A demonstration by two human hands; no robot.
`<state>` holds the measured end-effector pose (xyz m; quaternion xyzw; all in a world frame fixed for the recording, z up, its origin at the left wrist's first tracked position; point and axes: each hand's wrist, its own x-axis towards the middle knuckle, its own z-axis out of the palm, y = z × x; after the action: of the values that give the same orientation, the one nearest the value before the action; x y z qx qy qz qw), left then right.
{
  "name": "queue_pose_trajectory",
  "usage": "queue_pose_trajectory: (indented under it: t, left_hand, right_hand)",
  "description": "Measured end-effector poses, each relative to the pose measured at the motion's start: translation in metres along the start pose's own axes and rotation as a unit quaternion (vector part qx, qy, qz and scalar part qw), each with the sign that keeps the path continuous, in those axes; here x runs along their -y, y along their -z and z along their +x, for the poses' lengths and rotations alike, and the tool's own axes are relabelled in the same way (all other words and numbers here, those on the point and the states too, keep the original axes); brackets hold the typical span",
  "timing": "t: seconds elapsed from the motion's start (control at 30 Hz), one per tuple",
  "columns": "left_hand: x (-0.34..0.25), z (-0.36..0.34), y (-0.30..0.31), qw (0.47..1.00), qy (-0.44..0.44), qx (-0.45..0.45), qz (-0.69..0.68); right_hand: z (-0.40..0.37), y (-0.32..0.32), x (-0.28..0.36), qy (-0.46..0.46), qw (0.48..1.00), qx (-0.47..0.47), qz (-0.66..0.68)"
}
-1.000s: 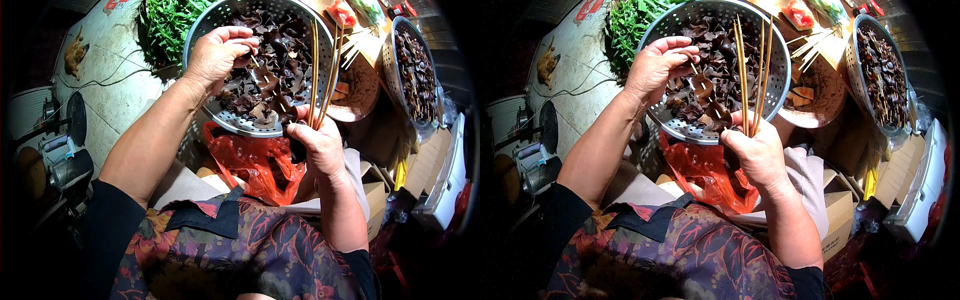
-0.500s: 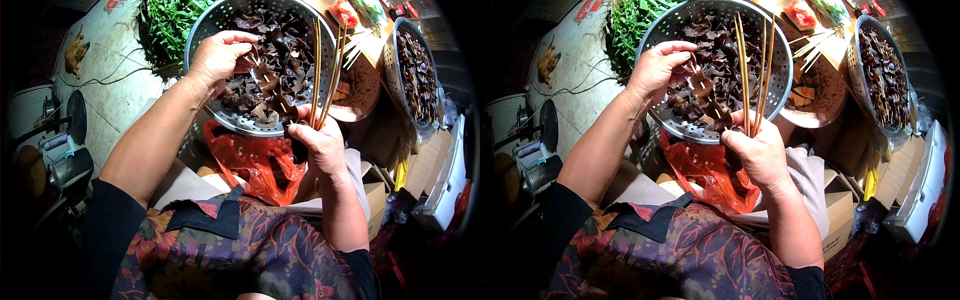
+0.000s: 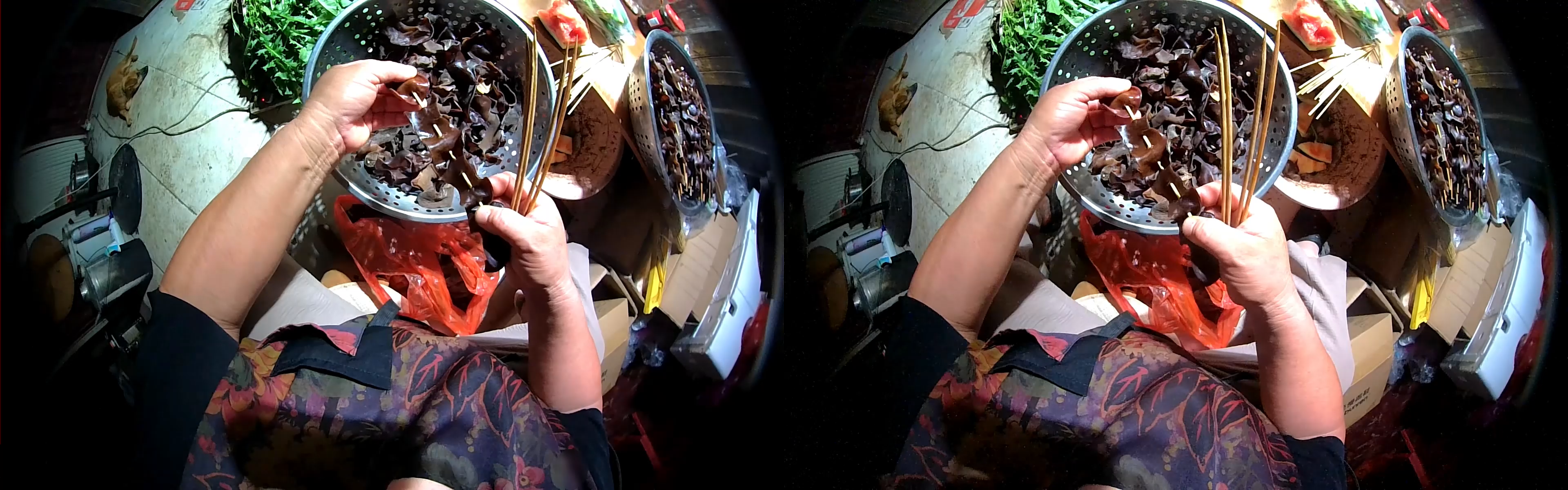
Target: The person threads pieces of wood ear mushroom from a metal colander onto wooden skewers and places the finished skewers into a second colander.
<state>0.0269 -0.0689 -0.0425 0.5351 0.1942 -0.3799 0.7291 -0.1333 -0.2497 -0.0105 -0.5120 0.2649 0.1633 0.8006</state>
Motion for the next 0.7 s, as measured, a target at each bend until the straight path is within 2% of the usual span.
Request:
queue_pose_trajectory:
  t: [0.13,0.23,0.37,0.43,0.57,0.7]
  left_hand:
    - [0.0055,-0.0013,-0.0032,0.999,-0.04,-0.005,0.018]
    - [0.01,0.0009,-0.0023,0.999,-0.037,0.025,0.002]
    - [0.0106,-0.002,-0.0037,0.999,-0.043,0.018,-0.003]
    - [0.0086,-0.0042,-0.0038,0.999,-0.035,0.023,0.0]
    - [0.0066,-0.0042,-0.0027,0.998,-0.044,0.043,0.004]
    - [0.008,-0.0029,-0.0004,0.995,-0.048,0.076,0.053]
  right_hand:
    - [0.0022,0.0042,-0.003,-0.001,0.999,0.001,-0.043]
    - [0.0003,-0.0004,-0.002,-0.002,0.999,-0.007,-0.032]
    - [0.0007,-0.0006,-0.0029,0.011,0.998,-0.019,-0.066]
    - [0.0012,0.001,-0.0033,0.002,1.0,0.01,0.012]
    - [-0.0002,-0.0054,0.0019,-0.006,0.997,0.013,0.07]
    - [0.001,-0.0017,0.0,-0.01,0.999,0.022,0.044]
